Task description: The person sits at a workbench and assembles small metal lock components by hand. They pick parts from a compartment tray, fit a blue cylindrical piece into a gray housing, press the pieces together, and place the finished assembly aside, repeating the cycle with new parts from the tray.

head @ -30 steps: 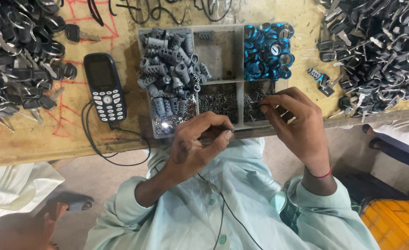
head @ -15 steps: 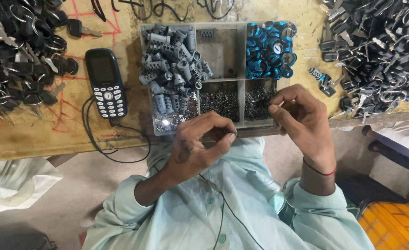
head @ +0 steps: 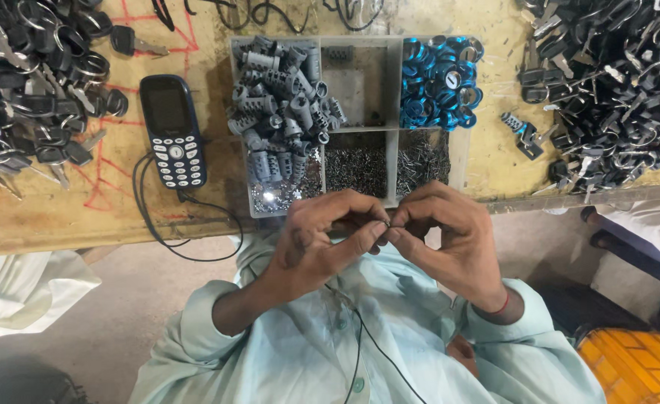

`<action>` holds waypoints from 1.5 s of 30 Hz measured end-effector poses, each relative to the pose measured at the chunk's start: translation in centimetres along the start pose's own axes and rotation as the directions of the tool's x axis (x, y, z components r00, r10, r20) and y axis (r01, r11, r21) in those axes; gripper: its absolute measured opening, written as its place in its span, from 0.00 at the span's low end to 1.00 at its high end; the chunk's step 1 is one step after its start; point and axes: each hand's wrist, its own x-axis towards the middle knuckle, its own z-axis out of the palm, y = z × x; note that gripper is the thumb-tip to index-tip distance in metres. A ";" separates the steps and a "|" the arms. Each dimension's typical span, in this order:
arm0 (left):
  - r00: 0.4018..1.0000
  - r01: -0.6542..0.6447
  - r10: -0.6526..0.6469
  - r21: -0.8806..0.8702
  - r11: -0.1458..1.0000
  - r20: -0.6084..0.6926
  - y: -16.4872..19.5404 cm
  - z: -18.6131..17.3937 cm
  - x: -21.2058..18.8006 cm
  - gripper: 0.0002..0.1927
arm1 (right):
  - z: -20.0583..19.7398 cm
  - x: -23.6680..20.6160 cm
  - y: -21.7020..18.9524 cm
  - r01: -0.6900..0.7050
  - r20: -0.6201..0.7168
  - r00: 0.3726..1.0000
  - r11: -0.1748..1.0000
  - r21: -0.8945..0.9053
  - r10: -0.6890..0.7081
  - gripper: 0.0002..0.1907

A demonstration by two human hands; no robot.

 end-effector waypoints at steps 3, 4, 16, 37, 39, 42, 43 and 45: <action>0.995 -0.102 0.102 0.068 0.992 0.002 0.6 -0.2 -0.3 0.08 | 0.0 -0.3 0.0 -0.012 0.012 1.000 0.998 0.055 0.011 0.06; 0.994 -0.107 0.107 0.038 0.994 0.005 0.7 -0.2 -0.3 0.08 | 0.2 -0.3 0.0 -0.039 0.019 0.999 0.992 0.122 0.036 0.06; 0.985 0.139 -0.134 -0.029 0.990 0.111 0.3 -2.2 0.1 0.12 | 1.1 1.1 0.4 0.560 0.111 0.825 0.773 -0.298 -0.555 0.13; 0.978 0.184 -0.146 -0.289 0.939 0.150 -3.0 -1.7 -0.6 0.09 | 0.4 15.1 -1.0 0.529 0.410 0.849 0.507 -0.681 -0.334 0.15; 0.981 0.172 -0.138 -0.288 0.942 0.135 -3.0 -1.9 -0.6 0.09 | -0.3 15.1 -1.3 0.499 0.400 0.866 0.567 -0.656 -0.299 0.12; 0.986 0.146 -0.108 -0.360 0.922 0.124 -3.1 -2.2 -0.3 0.09 | -1.8 13.0 -3.5 0.204 0.238 0.967 0.826 -0.525 -0.087 0.13; 0.990 0.128 -0.090 -0.404 0.906 0.112 -3.2 -2.2 -0.1 0.08 | -2.3 11.9 -4.2 0.213 0.280 0.954 0.896 -0.389 -0.106 0.15; 0.995 0.086 -0.053 -0.500 0.862 0.079 -3.2 -2.1 0.3 0.08 | -2.8 9.2 -5.2 0.209 0.357 0.920 0.973 -0.093 -0.163 0.22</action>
